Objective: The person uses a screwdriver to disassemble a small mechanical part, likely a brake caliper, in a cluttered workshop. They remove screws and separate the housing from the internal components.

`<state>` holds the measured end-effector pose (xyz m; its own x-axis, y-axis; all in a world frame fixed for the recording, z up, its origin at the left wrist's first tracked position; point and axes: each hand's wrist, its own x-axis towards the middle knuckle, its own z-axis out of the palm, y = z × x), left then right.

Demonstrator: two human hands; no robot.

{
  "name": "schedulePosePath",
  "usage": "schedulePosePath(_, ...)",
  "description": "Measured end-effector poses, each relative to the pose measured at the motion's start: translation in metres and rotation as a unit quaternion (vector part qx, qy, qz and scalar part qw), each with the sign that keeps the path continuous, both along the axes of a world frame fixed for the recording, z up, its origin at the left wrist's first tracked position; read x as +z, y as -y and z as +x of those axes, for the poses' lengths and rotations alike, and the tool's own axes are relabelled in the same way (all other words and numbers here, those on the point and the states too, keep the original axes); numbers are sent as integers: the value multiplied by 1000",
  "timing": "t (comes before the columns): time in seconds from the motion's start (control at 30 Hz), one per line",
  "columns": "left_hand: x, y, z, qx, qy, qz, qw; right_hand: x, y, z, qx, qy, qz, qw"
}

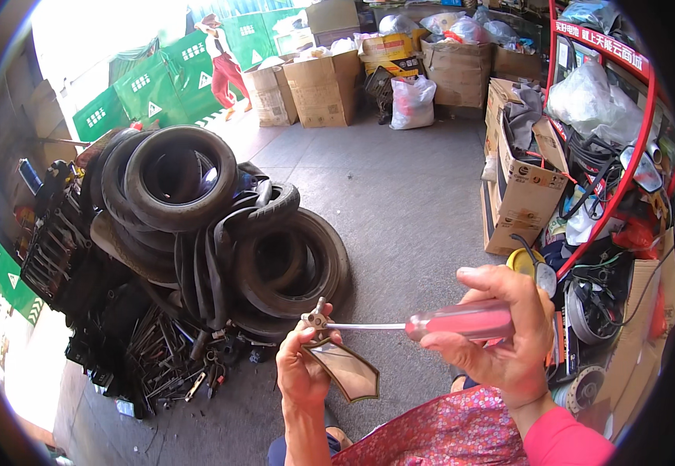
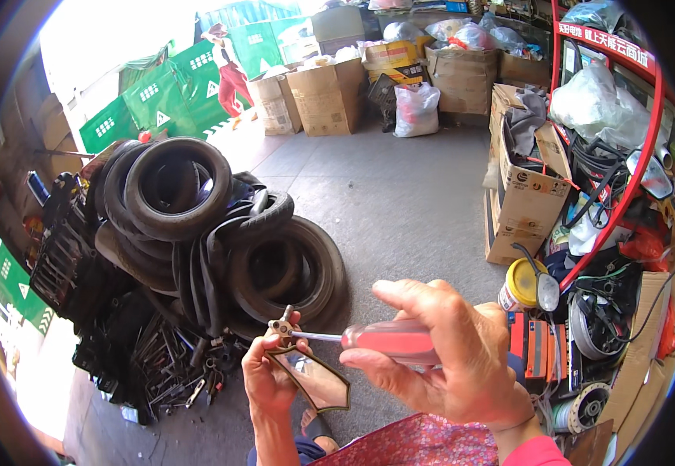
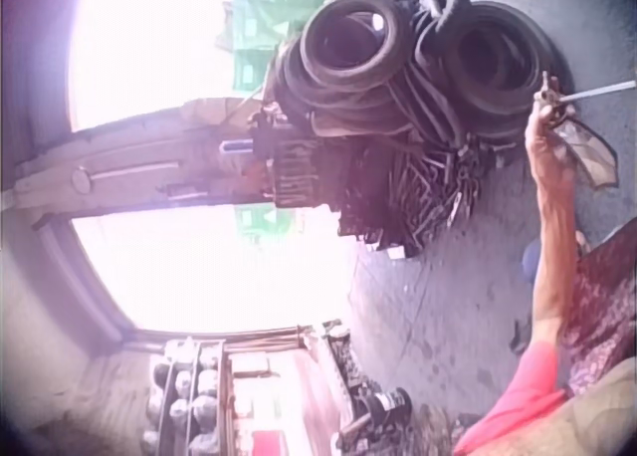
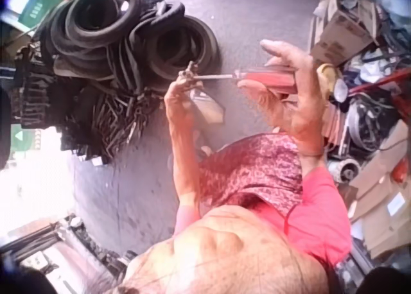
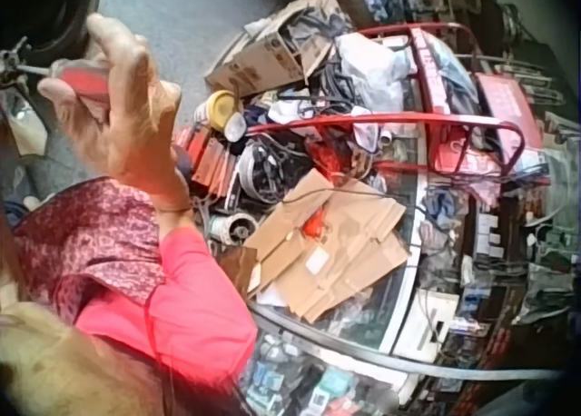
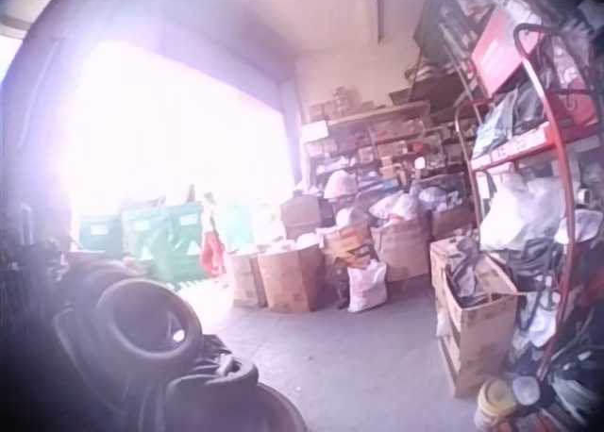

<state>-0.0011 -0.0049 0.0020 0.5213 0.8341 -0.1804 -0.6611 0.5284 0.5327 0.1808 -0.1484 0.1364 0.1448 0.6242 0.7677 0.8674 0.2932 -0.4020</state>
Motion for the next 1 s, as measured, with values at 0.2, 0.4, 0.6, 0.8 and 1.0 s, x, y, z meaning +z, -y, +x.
schedulePosePath(0.2,3,0,4,2,-8,6,1000,1,-3,1,-14,-30,-13,999)
schedulePosePath(0.4,3,1,3,1,-25,13,1000,-15,-1,-5,27,-124,-4,992)
schedulePosePath(0.6,10,3,3,-7,-33,23,999,-14,2,2,-26,-101,-36,994)
schedulePosePath(0.8,3,-2,4,-7,-14,19,1000,-21,1,-2,21,-168,-26,985)
schedulePosePath(1.0,6,2,7,-21,5,-1,1000,-17,-5,-10,-123,-146,21,981)
